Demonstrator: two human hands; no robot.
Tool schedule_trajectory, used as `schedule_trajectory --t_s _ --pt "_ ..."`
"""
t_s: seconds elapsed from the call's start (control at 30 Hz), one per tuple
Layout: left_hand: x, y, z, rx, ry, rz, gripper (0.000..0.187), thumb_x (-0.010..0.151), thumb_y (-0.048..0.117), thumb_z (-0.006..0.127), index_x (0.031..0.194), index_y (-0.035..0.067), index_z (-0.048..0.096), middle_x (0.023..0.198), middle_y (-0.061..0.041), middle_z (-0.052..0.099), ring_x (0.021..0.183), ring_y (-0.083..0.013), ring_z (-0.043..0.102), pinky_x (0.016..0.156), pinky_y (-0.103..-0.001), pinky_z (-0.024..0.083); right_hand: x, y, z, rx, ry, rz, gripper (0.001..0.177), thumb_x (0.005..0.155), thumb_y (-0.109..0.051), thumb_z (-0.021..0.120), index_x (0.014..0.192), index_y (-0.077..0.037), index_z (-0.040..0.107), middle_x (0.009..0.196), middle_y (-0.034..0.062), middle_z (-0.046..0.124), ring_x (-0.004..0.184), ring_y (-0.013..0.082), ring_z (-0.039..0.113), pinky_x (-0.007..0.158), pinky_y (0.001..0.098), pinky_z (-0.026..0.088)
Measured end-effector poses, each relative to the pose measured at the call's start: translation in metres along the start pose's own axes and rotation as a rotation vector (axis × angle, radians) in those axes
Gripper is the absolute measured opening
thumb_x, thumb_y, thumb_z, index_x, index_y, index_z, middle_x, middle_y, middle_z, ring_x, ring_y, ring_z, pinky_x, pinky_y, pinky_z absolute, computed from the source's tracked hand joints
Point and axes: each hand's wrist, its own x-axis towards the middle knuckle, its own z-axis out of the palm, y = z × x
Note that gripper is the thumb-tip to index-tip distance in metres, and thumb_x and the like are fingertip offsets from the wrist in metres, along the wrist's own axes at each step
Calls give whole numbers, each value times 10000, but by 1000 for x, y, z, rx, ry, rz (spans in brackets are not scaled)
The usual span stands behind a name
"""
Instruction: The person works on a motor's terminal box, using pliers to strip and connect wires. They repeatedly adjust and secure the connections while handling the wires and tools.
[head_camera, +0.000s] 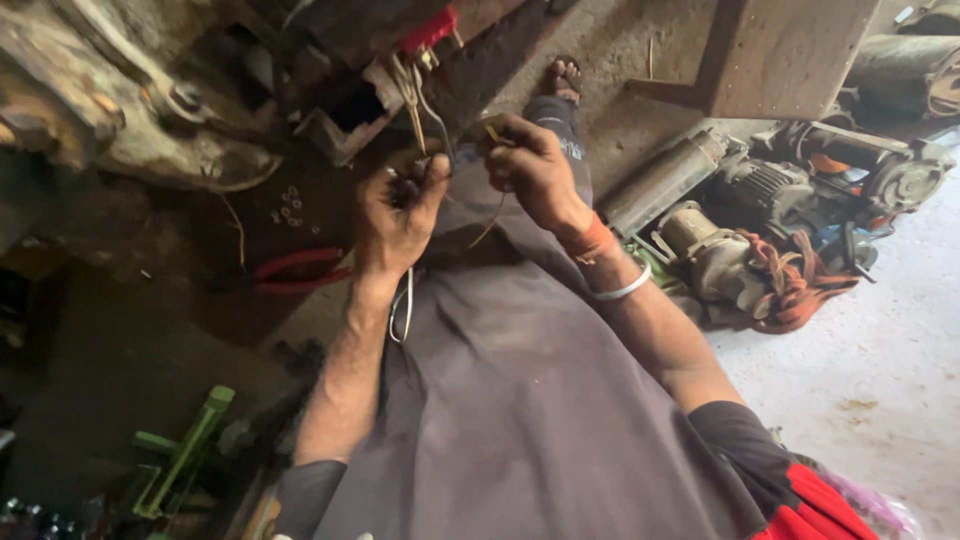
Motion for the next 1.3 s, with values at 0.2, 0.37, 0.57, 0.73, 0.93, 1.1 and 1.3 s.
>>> schedule_trajectory --t_s 0.2,0.37,0.57,0.73,0.93,1.1,1.3 --pt "-10 -10 4 -103 13 82 214 1054 259 724 1086 49 746 760 59 592 681 -46 485 598 -262 383 11 -5 26 -38 -11 7 158 1069 -167 668 1095 -11 663 769 -48 528 586 39 403 514 234 289" --pt "-13 -6 -6 75 115 27 226 976 198 752 1152 59 775 691 43 653 538 -61 432 500 -265 326 30 -21 45 -538 -105 19 214 985 -243 751 1013 -34 719 678 -85 507 580 17 421 490 222 304" --pt "-28 11 -28 213 152 288 149 1016 180 779 1026 42 726 893 -3 697 739 -41 634 641 -226 478 22 -31 61 -412 -252 83 220 1008 -291 702 1073 -82 684 688 -99 518 563 3 410 485 212 306" --pt "-31 16 -36 63 62 44 155 1008 177 761 1006 31 706 749 25 639 667 -57 554 603 -234 435 15 -27 42 -312 -134 97 204 1017 -258 694 1011 -55 688 750 -66 613 570 12 429 497 212 303" --pt "-24 11 -38 -325 -145 -29 132 1012 130 739 940 35 681 806 29 677 731 -59 606 674 -227 487 27 -15 13 -769 -183 -87 362 1038 -219 760 792 0 610 716 -4 535 610 49 401 543 246 325" --pt "-23 15 -29 -312 -166 -120 102 997 122 722 943 46 682 802 28 658 692 -44 558 622 -213 438 9 10 13 -617 -354 -21 223 998 -213 733 1028 8 749 811 -38 685 724 26 545 619 239 473" --pt "-14 10 -16 -203 -154 11 55 994 99 727 991 47 710 878 37 615 735 -30 486 649 -225 385 -3 17 19 -660 -186 65 275 995 -230 768 986 38 706 768 -33 587 775 46 494 650 255 424"
